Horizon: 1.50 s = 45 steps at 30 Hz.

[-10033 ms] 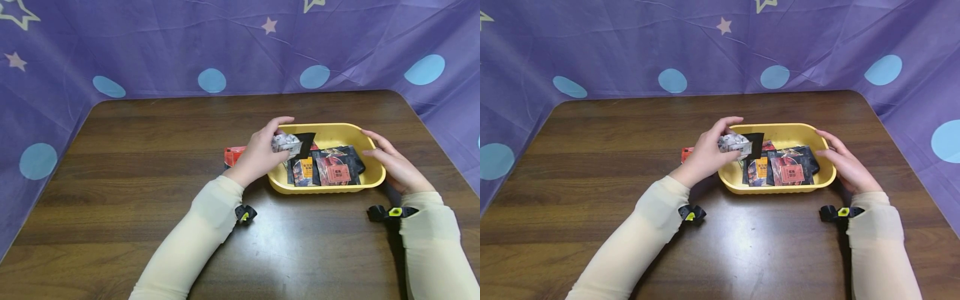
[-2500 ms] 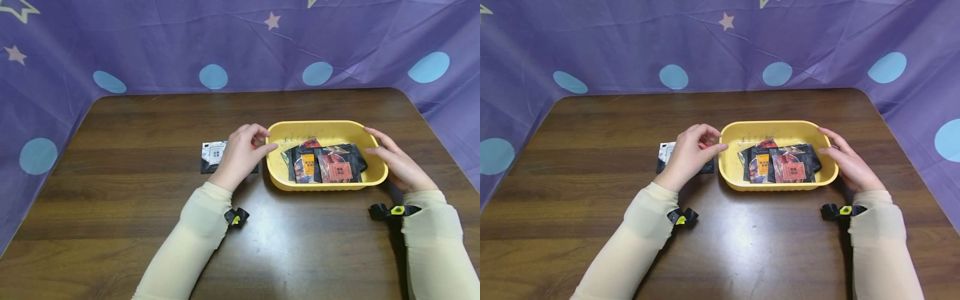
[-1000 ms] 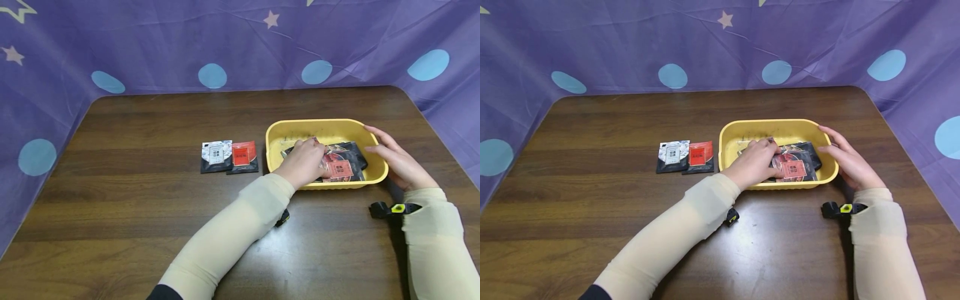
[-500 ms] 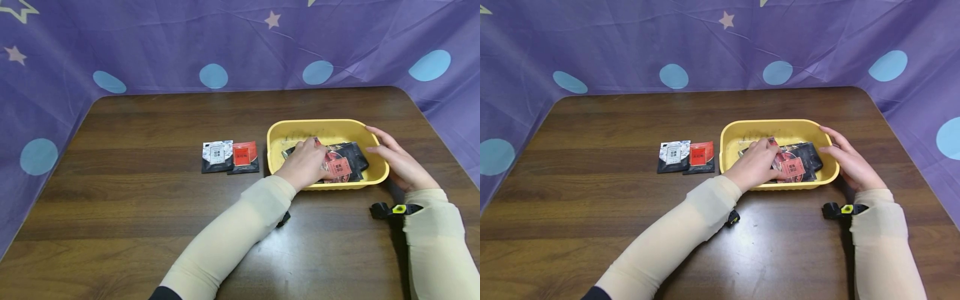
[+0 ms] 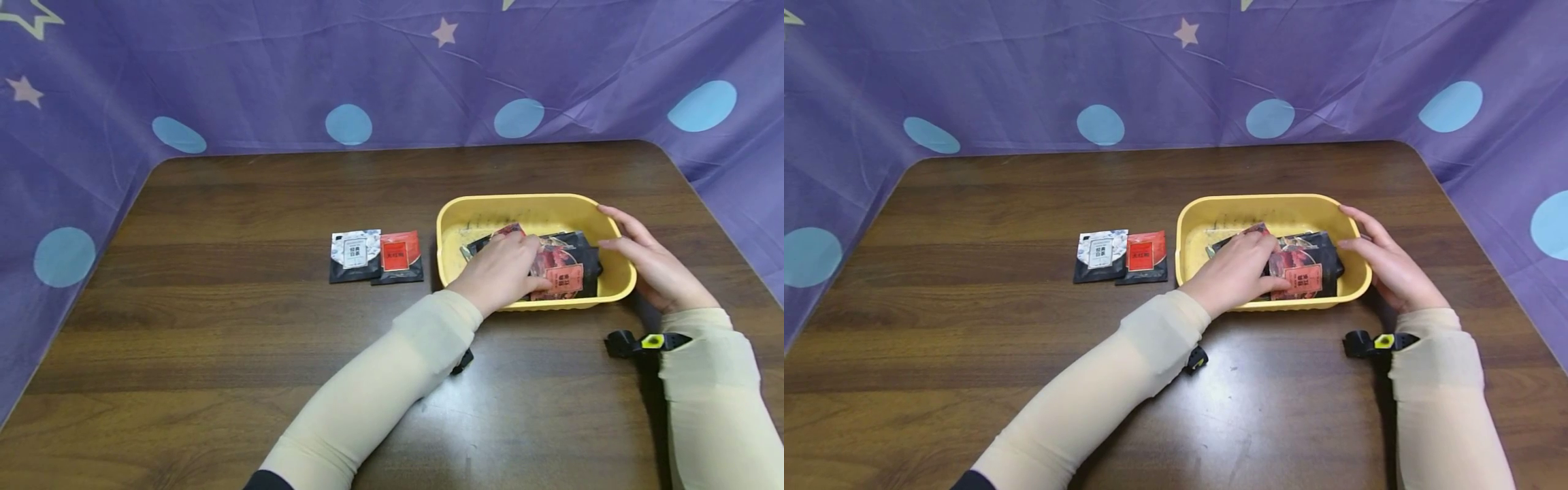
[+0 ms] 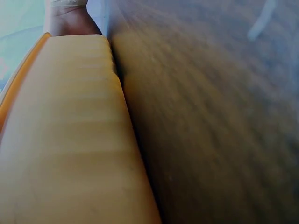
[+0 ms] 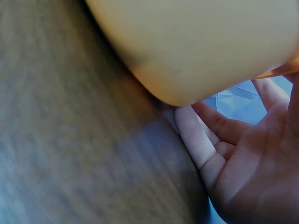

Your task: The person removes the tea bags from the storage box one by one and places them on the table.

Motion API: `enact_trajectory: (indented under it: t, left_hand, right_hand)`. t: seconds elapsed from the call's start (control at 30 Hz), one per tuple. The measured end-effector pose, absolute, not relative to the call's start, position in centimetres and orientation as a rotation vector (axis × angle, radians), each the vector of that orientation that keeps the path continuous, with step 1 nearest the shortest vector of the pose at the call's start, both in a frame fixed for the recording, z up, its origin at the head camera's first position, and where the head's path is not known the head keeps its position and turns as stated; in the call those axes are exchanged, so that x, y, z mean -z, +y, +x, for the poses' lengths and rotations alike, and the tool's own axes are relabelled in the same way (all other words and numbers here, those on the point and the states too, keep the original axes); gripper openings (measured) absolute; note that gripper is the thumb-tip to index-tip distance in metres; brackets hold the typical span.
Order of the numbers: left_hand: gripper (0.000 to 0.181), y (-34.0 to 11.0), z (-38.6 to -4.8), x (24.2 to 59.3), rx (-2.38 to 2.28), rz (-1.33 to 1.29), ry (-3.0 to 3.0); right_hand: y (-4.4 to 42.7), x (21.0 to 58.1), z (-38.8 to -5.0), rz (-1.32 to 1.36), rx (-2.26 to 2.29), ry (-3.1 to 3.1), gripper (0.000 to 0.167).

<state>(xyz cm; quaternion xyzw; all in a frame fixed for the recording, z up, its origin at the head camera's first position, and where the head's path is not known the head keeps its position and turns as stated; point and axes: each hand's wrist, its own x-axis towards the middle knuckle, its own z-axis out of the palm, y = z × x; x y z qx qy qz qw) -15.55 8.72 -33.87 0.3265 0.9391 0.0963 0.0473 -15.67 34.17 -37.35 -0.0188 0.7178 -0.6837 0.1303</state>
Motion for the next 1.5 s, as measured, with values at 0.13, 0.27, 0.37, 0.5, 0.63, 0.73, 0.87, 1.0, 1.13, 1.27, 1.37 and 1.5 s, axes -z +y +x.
enact_trajectory:
  t: [0.13, 0.27, 0.37, 0.5, 0.63, 0.73, 0.87, 1.0, 1.13, 1.27, 1.37, 1.5]
  left_hand:
    - [0.037, 8.6, -15.7, 33.8, -0.358, 1.096, 2.838]
    - [0.027, 8.4, -15.7, 33.8, -0.461, 1.153, 2.787]
    - [0.028, 8.3, -15.7, 33.8, -0.513, 1.173, 2.76]
    - [0.031, 8.3, -15.8, 33.7, -0.514, 1.216, 2.761]
    - [0.022, 8.4, -15.9, 33.7, -0.48, 1.251, 2.774]
    - [0.013, 8.5, -16.0, 33.6, -0.473, 1.279, 2.778]
    - [0.012, 8.4, -16.0, 33.7, -0.494, 1.301, 2.767]
    - [0.015, 8.2, -16.0, 33.6, -0.577, 1.289, 2.735]
    - [0.018, 8.0, -15.9, 33.5, -0.694, 1.254, 2.705]
    - [0.018, 7.8, -15.8, 33.4, -0.846, 1.187, 2.671]
    - [0.016, 7.6, -15.7, 33.4, -0.977, 1.137, 2.649]
    - [0.014, 7.4, -15.7, 33.4, -1.107, 1.111, 2.666]
  right_hand:
    - [34.2, 37.4, -15.7, -0.058, 1.975, 2.107, 0.052]
    - [34.3, 37.4, -15.7, -0.077, 2.005, 2.079, 0.05]
    - [34.4, 37.5, -15.6, -0.103, 2.052, 2.031, 0.049]
    - [34.2, 37.4, -15.6, -0.092, 2.055, 2.033, 0.048]
    - [34.1, 37.2, -15.5, -0.051, 2.011, 2.085, 0.048]
    - [34.2, 37.2, -15.5, -0.065, 2.024, 2.063, 0.048]
    - [34.2, 37.3, -15.5, -0.057, 2.023, 2.056, 0.048]
    - [34.2, 37.2, -15.5, -0.037, 2.013, 2.065, 0.048]
    - [34.3, 37.3, -15.5, -0.071, 2.062, 1.987, 0.048]
    - [34.4, 37.3, -15.5, -0.061, 2.067, 1.97, 0.048]
    - [34.4, 37.3, -15.5, -0.061, 2.065, 1.973, 0.048]
    - [34.4, 37.3, -15.5, -0.085, 2.071, 1.968, 0.047]
